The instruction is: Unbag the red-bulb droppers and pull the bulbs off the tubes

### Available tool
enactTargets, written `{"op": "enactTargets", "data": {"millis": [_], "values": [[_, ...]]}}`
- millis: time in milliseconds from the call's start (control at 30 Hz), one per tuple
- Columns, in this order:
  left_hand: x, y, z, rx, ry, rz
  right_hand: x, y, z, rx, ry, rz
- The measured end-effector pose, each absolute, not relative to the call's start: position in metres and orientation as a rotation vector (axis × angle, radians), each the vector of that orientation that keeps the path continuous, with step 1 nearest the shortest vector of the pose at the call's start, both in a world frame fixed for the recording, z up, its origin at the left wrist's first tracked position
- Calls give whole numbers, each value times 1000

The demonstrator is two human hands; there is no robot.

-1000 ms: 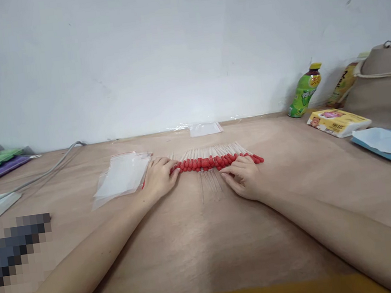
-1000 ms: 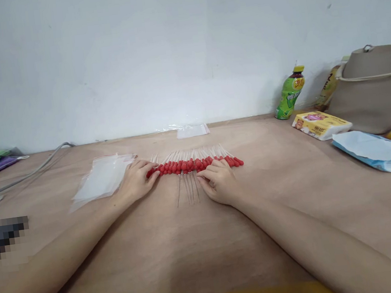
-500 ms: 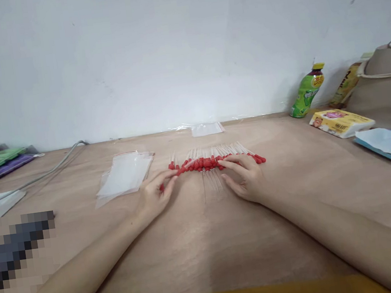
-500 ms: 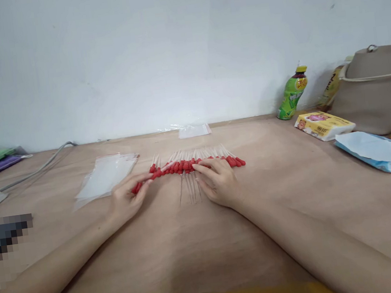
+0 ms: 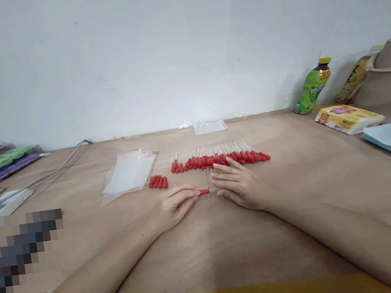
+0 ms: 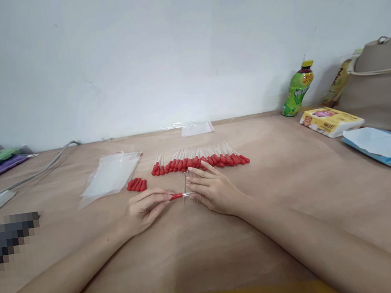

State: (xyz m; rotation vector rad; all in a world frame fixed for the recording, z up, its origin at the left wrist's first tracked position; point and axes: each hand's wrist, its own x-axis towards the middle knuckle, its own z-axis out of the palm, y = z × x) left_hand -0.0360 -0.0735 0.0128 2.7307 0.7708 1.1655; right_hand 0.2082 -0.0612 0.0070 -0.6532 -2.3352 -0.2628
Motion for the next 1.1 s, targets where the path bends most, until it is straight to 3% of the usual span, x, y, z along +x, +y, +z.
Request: {"op": "enactTargets", "data": {"millis": [1100], "values": [[-9,-74,16,2857,861,811,207,-63,-2,-432,-2364,-244]]}}
